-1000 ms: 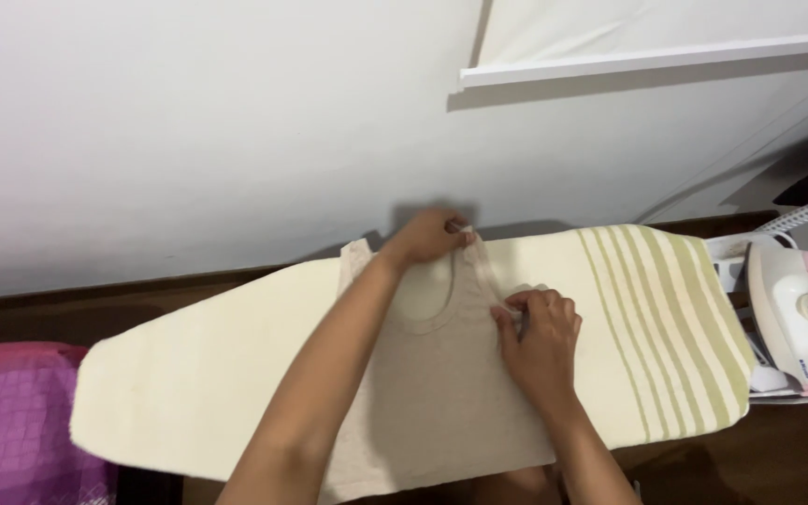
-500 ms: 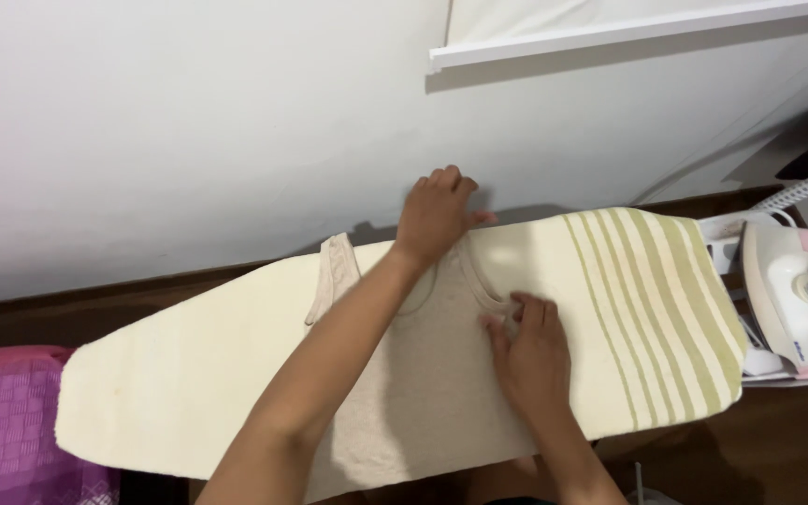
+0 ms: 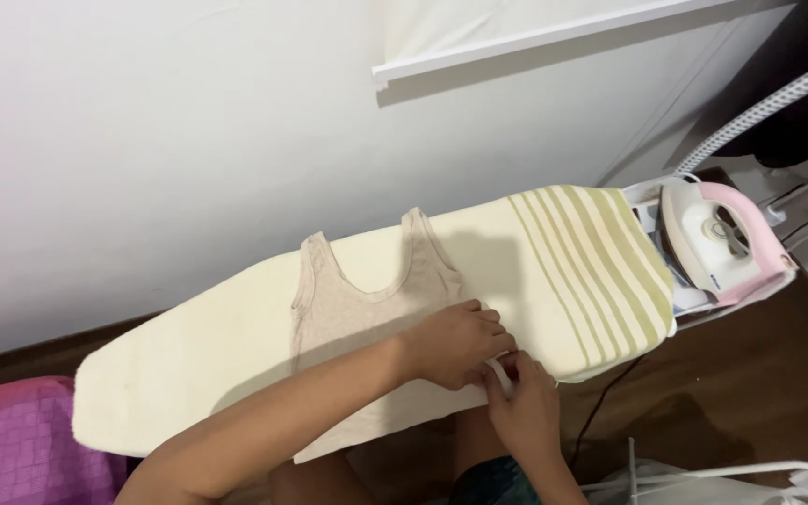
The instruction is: Ironing and folding a white t-shirt and a beige tank top on an ironing board.
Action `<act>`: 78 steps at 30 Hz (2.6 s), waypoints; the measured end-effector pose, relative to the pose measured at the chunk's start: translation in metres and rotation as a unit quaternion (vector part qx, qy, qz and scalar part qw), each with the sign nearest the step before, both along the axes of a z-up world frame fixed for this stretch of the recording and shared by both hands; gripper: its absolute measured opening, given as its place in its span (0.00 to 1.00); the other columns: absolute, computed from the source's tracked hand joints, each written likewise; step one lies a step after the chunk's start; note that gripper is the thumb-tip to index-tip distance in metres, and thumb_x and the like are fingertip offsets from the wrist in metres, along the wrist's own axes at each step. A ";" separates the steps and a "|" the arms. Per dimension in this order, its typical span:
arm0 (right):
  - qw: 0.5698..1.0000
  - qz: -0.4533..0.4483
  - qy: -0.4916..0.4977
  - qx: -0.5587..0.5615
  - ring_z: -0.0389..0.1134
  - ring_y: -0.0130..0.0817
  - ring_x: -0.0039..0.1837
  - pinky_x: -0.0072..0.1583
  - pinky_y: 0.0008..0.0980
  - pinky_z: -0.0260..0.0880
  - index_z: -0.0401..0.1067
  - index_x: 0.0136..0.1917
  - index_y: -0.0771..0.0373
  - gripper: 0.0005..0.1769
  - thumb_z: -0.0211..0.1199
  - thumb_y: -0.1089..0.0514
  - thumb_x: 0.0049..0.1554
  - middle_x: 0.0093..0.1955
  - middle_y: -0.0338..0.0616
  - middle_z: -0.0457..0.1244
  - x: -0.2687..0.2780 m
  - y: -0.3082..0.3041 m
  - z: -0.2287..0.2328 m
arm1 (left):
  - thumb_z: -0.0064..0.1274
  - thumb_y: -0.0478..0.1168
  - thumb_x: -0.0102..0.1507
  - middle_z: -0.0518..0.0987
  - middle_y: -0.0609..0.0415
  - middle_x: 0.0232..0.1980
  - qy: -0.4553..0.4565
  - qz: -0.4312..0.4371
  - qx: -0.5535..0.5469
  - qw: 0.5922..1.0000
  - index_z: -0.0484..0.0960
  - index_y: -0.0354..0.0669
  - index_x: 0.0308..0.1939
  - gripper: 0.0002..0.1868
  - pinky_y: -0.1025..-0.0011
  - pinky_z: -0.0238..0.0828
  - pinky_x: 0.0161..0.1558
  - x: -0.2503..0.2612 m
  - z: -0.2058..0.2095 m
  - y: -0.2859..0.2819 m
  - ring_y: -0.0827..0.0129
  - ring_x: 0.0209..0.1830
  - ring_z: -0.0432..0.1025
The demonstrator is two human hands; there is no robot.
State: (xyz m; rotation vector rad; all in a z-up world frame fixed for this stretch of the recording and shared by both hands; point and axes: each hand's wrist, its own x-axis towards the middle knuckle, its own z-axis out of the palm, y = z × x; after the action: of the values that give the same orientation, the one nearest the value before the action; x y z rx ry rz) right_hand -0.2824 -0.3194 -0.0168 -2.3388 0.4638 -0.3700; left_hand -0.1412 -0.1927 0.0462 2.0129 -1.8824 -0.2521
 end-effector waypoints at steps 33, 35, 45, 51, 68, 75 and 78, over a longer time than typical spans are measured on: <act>0.972 0.072 -0.176 -0.136 0.65 0.47 0.57 0.60 0.46 0.65 0.74 0.59 0.65 0.20 0.63 0.49 0.60 0.56 0.52 0.64 0.053 0.006 0.039 | 0.51 0.46 0.69 0.62 0.38 0.77 -0.101 0.497 -0.129 0.852 0.67 0.33 0.70 0.30 0.51 0.45 0.76 -0.047 -0.048 0.123 0.47 0.80 0.52; 0.974 0.093 -0.143 -0.148 0.63 0.48 0.59 0.62 0.47 0.63 0.74 0.57 0.65 0.20 0.63 0.48 0.60 0.56 0.53 0.63 0.087 0.007 0.035 | 0.49 0.47 0.69 0.61 0.39 0.78 -0.093 0.499 -0.119 0.853 0.66 0.35 0.71 0.30 0.52 0.44 0.77 -0.047 -0.048 0.130 0.48 0.81 0.51; 0.985 0.023 0.076 -0.154 0.59 0.48 0.64 0.69 0.47 0.56 0.70 0.60 0.68 0.19 0.54 0.51 0.66 0.62 0.54 0.60 0.134 -0.007 0.013 | 0.36 0.73 0.65 0.46 0.35 0.81 -0.099 0.520 -0.019 0.848 0.52 0.38 0.79 0.51 0.53 0.29 0.78 -0.044 -0.056 0.141 0.47 0.83 0.37; 0.896 0.214 -0.140 -0.362 0.42 0.42 0.89 0.84 0.47 0.44 0.55 0.82 0.67 0.36 0.50 0.44 0.70 0.87 0.52 0.48 0.089 0.048 0.005 | 0.38 0.73 0.65 0.44 0.33 0.82 -0.113 0.521 -0.029 0.846 0.51 0.37 0.79 0.52 0.51 0.27 0.78 -0.047 -0.065 0.139 0.45 0.83 0.36; 0.981 0.045 -0.128 -0.142 0.55 0.57 0.77 0.76 0.52 0.52 0.60 0.74 0.69 0.31 0.58 0.52 0.63 0.75 0.60 0.57 -0.043 -0.036 -0.036 | 0.45 0.63 0.65 0.55 0.26 0.78 -0.041 0.602 -0.061 0.795 0.59 0.30 0.76 0.46 0.49 0.40 0.77 -0.119 -0.061 0.175 0.41 0.81 0.47; 0.960 -0.231 -0.153 -0.035 0.66 0.55 0.69 0.68 0.42 0.66 0.61 0.72 0.68 0.26 0.57 0.69 0.61 0.67 0.62 0.63 -0.076 -0.180 -0.148 | 0.55 0.53 0.67 0.74 0.29 0.66 -0.033 0.617 -0.203 0.759 0.74 0.26 0.64 0.33 0.53 0.62 0.78 -0.164 -0.185 0.239 0.43 0.74 0.67; 0.962 -0.123 -0.242 0.010 0.62 0.55 0.73 0.72 0.44 0.61 0.54 0.76 0.70 0.39 0.66 0.66 0.55 0.72 0.63 0.59 -0.037 -0.230 -0.141 | 0.55 0.53 0.66 0.74 0.29 0.66 -0.042 0.614 -0.180 0.767 0.75 0.27 0.63 0.32 0.53 0.62 0.77 -0.166 -0.189 0.243 0.43 0.74 0.66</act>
State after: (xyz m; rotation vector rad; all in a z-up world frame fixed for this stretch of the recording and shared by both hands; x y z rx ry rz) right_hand -0.3197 -0.5495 -0.1581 -2.0738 0.5097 -1.0207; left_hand -0.3075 0.0507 -0.1431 2.4679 -0.2594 0.5210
